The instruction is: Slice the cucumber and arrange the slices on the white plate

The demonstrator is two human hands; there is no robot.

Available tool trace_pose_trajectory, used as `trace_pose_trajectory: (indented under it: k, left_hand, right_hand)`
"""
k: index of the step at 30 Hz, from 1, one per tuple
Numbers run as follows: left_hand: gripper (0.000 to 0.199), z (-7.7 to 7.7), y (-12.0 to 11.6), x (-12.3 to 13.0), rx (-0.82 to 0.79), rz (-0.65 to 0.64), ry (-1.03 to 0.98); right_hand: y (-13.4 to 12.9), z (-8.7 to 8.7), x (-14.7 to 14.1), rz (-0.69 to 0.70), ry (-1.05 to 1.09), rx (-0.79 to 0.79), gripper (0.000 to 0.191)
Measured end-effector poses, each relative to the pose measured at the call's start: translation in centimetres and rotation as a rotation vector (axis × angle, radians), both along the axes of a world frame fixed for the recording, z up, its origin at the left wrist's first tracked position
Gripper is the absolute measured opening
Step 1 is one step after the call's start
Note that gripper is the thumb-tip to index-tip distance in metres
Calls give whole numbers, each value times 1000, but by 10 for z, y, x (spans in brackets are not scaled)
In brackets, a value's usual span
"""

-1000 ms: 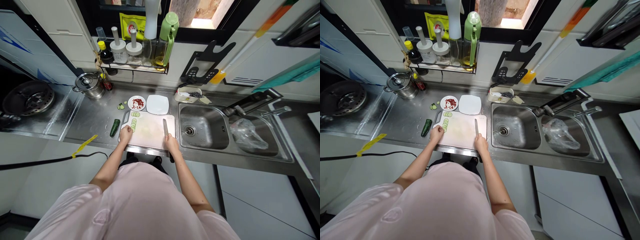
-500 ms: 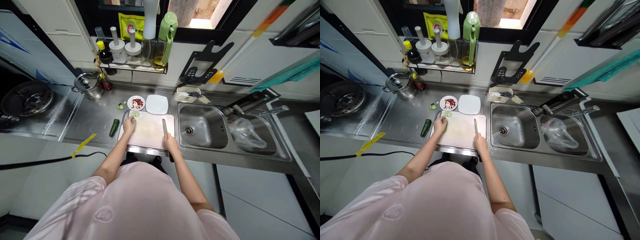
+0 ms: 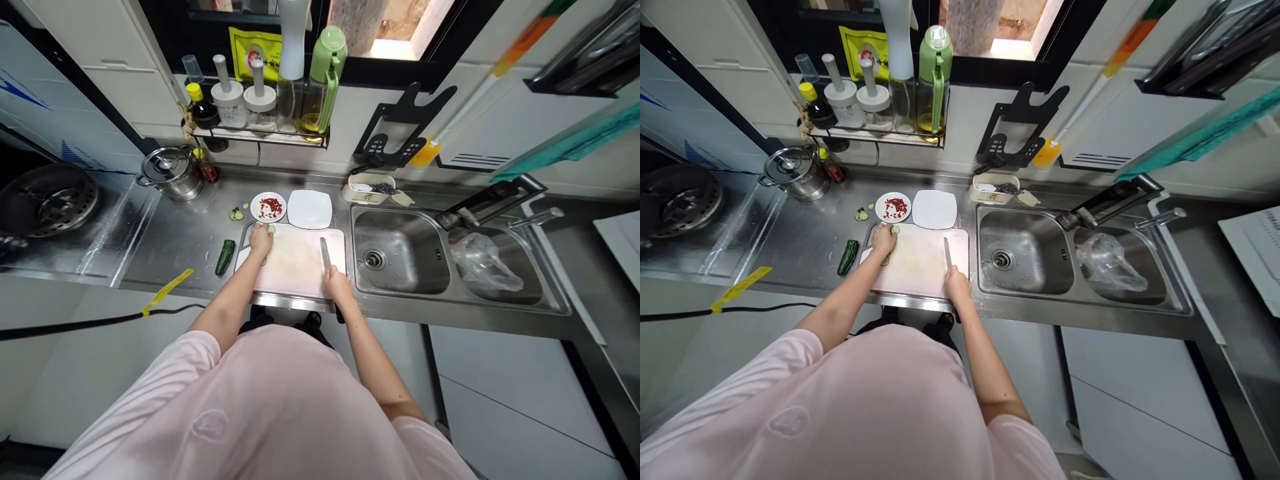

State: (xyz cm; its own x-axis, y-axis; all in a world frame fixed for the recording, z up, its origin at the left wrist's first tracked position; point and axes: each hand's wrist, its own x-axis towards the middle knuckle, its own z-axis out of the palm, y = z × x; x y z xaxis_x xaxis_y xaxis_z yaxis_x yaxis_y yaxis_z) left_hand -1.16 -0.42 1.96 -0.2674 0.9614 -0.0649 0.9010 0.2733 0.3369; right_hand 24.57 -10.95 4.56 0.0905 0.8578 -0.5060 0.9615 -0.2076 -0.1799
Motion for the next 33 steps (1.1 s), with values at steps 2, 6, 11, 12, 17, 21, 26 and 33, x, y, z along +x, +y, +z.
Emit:
trace_pose_trajectory:
  k: [2, 6, 11, 12, 17, 21, 26, 33]
  left_hand:
    - [30, 1, 1, 0, 13, -4, -16]
    - [24, 6, 2, 2, 17, 12, -66]
    - [22, 7, 3, 12, -39, 67, -224]
    - [21, 6, 2, 15, -57, 51, -264]
    - [20, 4, -7, 31, -173, -118, -361]
    - [20, 8, -12, 37, -251, -350, -310]
    - [21, 12, -16, 41, -300, -639, -188]
    - [25, 10, -27, 47, -223, -623, -185]
  right_hand:
    - [0, 0, 0, 2, 3, 0, 36]
    - [1, 1, 0, -7, -5, -8, 36]
    - [1, 1, 0, -4, -2, -14, 37]
    - [1, 1, 0, -1, 2, -13, 37]
    - [1, 2, 1, 5, 11, -7, 37]
    - [1, 3, 1, 4, 10, -15, 36]
    - [2, 1, 2, 16, 6, 0, 35]
    - [2, -1, 1, 10, 12, -6, 35]
